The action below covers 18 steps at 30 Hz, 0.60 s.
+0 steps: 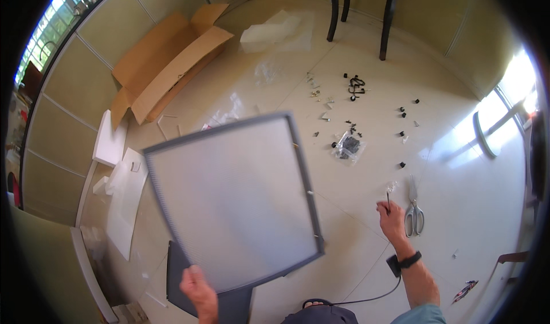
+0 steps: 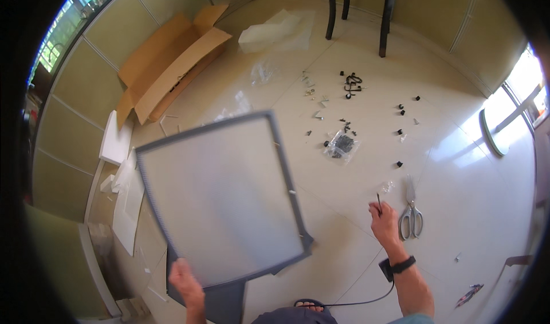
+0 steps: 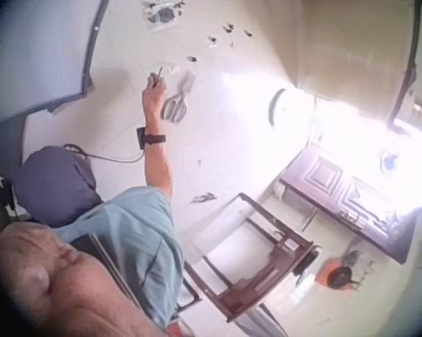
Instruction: The person attaches metal hardware and handles to mesh-paneled door frames using a screwdriver while sitting on a tiled floor.
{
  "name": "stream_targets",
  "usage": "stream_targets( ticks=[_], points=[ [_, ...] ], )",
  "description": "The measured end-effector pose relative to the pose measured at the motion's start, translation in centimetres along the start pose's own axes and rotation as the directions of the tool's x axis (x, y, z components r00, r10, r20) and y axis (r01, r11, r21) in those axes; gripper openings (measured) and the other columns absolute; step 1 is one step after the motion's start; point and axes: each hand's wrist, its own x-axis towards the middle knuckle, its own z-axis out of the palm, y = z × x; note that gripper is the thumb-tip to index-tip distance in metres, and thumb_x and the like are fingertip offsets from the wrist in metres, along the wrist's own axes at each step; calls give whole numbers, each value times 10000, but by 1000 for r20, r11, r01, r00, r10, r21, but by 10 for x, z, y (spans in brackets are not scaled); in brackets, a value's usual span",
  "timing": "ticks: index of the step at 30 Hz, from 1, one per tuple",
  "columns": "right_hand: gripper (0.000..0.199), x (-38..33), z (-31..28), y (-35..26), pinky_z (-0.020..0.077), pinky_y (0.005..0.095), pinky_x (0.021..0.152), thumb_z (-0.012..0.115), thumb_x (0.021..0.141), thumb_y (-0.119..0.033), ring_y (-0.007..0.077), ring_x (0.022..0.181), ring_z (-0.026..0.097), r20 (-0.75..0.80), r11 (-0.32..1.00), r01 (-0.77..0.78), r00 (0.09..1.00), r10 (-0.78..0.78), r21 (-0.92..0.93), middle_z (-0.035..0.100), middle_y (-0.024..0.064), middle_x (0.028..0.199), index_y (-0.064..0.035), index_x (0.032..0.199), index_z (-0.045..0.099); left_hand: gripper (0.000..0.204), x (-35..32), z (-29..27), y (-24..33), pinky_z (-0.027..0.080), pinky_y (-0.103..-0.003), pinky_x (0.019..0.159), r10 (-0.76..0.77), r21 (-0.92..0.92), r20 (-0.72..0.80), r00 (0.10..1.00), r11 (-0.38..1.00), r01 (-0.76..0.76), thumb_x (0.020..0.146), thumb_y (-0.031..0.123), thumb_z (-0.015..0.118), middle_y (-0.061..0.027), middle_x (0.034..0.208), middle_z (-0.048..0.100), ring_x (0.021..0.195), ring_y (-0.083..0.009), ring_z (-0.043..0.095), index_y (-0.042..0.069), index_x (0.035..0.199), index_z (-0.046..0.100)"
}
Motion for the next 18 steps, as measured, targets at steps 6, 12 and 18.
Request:
stream_targets(
  ticks=[6, 12, 18],
  points=[
    [116, -58, -77, 34, 472, 349, 630, 615, 883, -77, 270, 661, 607, -184, 984, -53, 983, 21, -170, 616, 138, 744, 14, 897, 685, 416, -68, 75, -1, 393, -421, 500, 60, 169, 294, 954, 979, -113, 972, 289, 585, -171, 567, 497, 502, -314, 472, -14, 696, 519],
    [118, -79, -107, 19, 457, 338, 605, 610, 891, -73, 243, 634, 588, -194, 985, -66, 980, 34, -160, 586, 131, 711, 30, 894, 669, 402, -114, 93, -7, 421, -484, 528, -56, 230, 443, 895, 972, -53, 958, 295, 588, -234, 612, 551, 586, -433, 568, -9, 699, 549],
    [137, -85, -85, -37, 450, 298, 509, 600, 900, -85, 158, 523, 571, 68, 994, -83, 995, 78, 71, 603, 96, 682, 35, 903, 666, 493, -152, 125, -31, 453, -514, 656, -183, 274, 490, 852, 961, 49, 965, 392, 506, -272, 692, 591, 700, -476, 577, -48, 766, 604]
  ],
)
